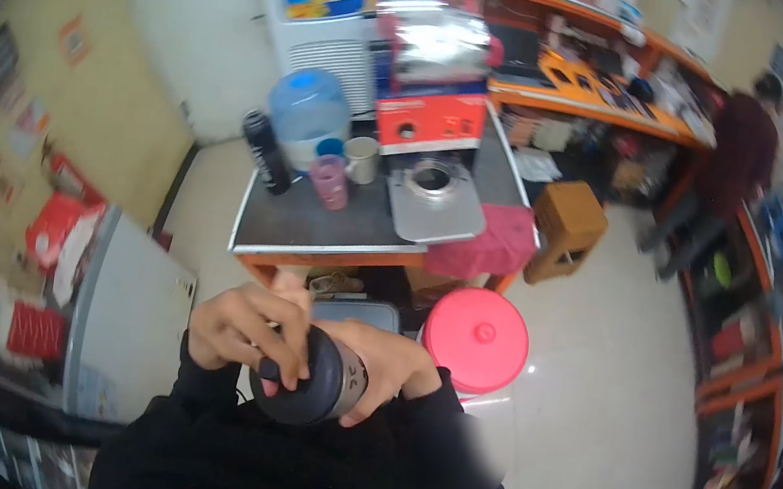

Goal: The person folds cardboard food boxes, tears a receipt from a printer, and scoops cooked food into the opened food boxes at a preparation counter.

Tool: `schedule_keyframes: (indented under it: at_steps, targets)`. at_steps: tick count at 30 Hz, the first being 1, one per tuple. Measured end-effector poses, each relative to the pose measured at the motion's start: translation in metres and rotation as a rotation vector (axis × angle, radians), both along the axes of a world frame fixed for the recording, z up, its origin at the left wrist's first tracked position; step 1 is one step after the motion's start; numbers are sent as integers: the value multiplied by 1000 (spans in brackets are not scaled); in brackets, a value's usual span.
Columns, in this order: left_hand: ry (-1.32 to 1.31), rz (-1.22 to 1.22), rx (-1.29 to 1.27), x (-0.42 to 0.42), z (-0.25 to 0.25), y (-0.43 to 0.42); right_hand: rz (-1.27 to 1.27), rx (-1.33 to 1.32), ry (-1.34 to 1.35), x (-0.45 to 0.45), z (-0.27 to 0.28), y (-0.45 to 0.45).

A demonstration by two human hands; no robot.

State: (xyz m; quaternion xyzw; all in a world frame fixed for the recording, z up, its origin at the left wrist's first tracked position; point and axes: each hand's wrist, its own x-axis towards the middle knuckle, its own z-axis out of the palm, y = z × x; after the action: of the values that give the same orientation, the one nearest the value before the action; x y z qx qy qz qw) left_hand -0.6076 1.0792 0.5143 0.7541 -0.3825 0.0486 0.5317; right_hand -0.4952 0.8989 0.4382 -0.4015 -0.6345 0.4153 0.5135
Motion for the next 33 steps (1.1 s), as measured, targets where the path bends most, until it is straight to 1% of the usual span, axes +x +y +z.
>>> schedule_keyframes:
  at_steps: [1, 3, 4, 5, 6, 7, 9, 10, 12, 13, 14, 15, 16, 17, 19, 21, 23, 26, 29, 32, 33]
  targets:
    - [-17, -84, 33, 1, -4, 11, 112, -37, 8, 0, -9, 13]
    - [13, 94, -53, -11, -24, 32, 151, -147, -58, 8, -19, 40]
    - [29, 178, -94, -17, -33, 44, 81, -211, -135, 16, -22, 54]
    - [28, 500, -18, -28, -45, 55, -67, -247, -110, 23, -30, 69]
    - [-55, 786, 68, -37, -51, 64, -214, -282, -77, 30, -38, 84]
    - [-125, 1098, 161, -53, -58, 73, -418, -298, 56, 33, -53, 101]
    - [80, 1103, -158, -95, -92, 96, -1052, -261, -45, 51, -99, 152]
    - [148, 1115, -332, -124, -108, 103, -1151, -186, -111, 70, -116, 175]
    - [301, 1187, -391, -174, -125, 103, -1366, -53, -256, 109, -150, 219]
    - [306, 1293, -288, -200, -147, 110, -1532, 174, -515, 129, -172, 234]
    - [323, 1378, -178, -223, -172, 112, -1752, 376, -787, 148, -193, 251]
    - [352, 1470, -157, -250, -200, 114, -1624, 419, -642, 158, -204, 252]
    - [391, 1546, -135, -279, -226, 115, -1847, 370, -691, 170, -229, 262]
    - [453, 1609, -164, -305, -243, 115, -1838, 361, -655, 180, -238, 265]
    - [577, 1721, -220, -358, -275, 116, -1770, 389, -659, 148, -243, 306]
    - [695, 1828, -267, -402, -294, 120, -1600, 392, -661, 85, -254, 357]
    - [831, 1901, -333, -441, -301, 123, -1342, 306, -686, 4, -266, 408]
    - [883, 1964, -361, -478, -329, 146, -915, 68, -710, -106, -291, 466]
    - [854, 1966, -305, -504, -353, 189, -559, -149, -722, -184, -317, 502]
    - [847, 1947, -222, -519, -373, 237, -306, -314, -744, -233, -341, 532]
    - [839, 1945, -229, -523, -379, 255, -242, -359, -758, -242, -350, 540]
